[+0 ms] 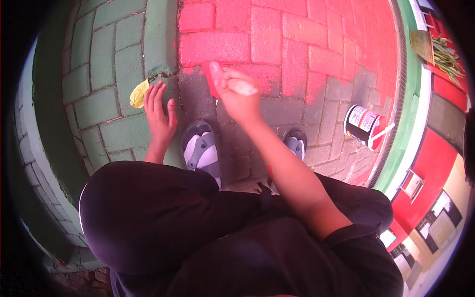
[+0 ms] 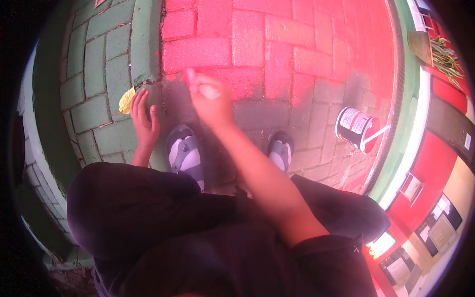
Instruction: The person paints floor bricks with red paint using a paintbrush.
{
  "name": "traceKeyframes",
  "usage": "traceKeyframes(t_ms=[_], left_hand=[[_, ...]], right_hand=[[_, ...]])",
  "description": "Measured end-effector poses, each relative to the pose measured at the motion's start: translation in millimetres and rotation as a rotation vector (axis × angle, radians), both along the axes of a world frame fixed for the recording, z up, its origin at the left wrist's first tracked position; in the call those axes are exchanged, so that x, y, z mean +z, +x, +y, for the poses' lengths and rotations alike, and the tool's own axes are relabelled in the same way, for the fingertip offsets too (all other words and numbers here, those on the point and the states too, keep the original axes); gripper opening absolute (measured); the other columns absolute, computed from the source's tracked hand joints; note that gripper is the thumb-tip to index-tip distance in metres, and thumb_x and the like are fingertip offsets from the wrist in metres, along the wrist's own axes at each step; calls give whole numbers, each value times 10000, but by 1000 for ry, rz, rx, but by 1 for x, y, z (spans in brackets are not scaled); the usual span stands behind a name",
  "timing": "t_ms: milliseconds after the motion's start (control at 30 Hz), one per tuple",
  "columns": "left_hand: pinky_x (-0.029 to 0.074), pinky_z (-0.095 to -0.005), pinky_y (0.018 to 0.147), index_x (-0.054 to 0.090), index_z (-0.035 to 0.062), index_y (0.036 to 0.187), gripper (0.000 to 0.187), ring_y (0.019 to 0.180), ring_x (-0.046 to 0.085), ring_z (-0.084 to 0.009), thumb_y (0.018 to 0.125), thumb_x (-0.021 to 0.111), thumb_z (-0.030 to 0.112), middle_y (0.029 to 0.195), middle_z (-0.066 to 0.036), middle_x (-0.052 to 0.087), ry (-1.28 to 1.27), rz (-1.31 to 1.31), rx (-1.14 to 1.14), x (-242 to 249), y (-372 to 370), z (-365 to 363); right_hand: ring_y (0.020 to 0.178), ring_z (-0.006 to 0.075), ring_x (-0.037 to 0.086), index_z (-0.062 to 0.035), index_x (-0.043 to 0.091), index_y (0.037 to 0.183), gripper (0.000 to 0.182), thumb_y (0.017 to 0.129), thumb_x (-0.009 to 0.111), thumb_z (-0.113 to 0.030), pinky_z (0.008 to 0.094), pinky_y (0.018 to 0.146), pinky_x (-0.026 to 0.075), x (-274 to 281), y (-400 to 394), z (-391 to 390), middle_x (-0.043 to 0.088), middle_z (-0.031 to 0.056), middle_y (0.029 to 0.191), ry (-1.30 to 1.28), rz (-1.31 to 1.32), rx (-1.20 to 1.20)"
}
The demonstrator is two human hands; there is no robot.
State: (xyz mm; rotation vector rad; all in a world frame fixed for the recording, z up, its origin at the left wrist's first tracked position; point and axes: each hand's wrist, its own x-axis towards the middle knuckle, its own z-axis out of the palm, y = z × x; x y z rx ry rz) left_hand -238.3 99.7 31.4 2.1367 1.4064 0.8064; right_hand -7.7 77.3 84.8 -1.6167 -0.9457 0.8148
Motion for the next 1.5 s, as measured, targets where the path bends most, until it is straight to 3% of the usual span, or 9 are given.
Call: traceKeyframes(t_ms=[267,333,600,700,933,1100,1200,1333,1500], left_hand=[[294,-508,1193,551,23,1394,410,1416,419,-385,1003,578,143,1469,-155,540,-1,20,-6,-3,-2,-1],[296,-507,1192,553,25,1393,408,1419,418,-388,1005,578,149,1473,-152,539,-7,54,-21,-3,-2,0],[309,-495,1188,557,24,1389,405,1415,430,-379,1008,573,162,1468,-151,544,-11,104,-27,-3,0,-1],[311,-495,1187,558,24,1386,403,1416,429,-376,1008,572,163,1471,-148,542,-10,95,-25,-3,-1,-2],[315,-495,1185,561,22,1381,396,1416,431,-375,1009,573,158,1466,-153,546,-7,101,-35,-3,-1,-2],[315,-494,1185,566,20,1377,389,1415,433,-376,1015,567,162,1463,-153,549,2,117,-45,-4,2,0],[318,-492,1183,569,19,1374,387,1412,437,-378,1016,564,166,1460,-155,553,-2,122,-37,-6,1,-4],[325,-492,1178,570,17,1373,386,1406,444,-380,1015,564,160,1454,-160,556,4,112,-21,-6,1,-2],[331,-493,1175,569,14,1373,386,1399,449,-384,1014,566,156,1448,-162,559,14,110,-29,-3,3,-3]], right_hand=[[617,114,613,-51,663,712,163,835,669,56,292,562,493,-4,167,-62,665,26,676,-209,-43,-380],[609,115,605,-56,686,716,148,825,648,36,326,569,487,3,175,-63,645,39,629,-191,-724,-400],[815,110,688,-27,638,748,160,849,762,-29,295,728,548,1,53,-31,717,71,805,-63,-235,44],[648,98,624,-59,631,730,174,864,651,50,311,542,507,-7,84,-27,641,2,695,-294,228,-162],[517,103,509,-56,587,681,223,858,722,-35,308,503,428,2,177,-11,585,16,597,-133,-635,-443],[599,332,635,-48,689,807,26,824,678,-65,377,599,500,-4,64,-31,687,173,729,-30,-588,-119],[661,320,688,-97,730,848,126,904,624,-136,383,659,557,3,28,-19,735,141,792,156,-331,8],[616,94,613,-46,635,724,168,868,719,-19,305,550,507,-20,86,-35,655,4,686,-283,300,-252],[738,91,642,-55,661,741,146,839,701,46,280,688,526,0,165,-41,678,15,731,-93,-220,-268]])
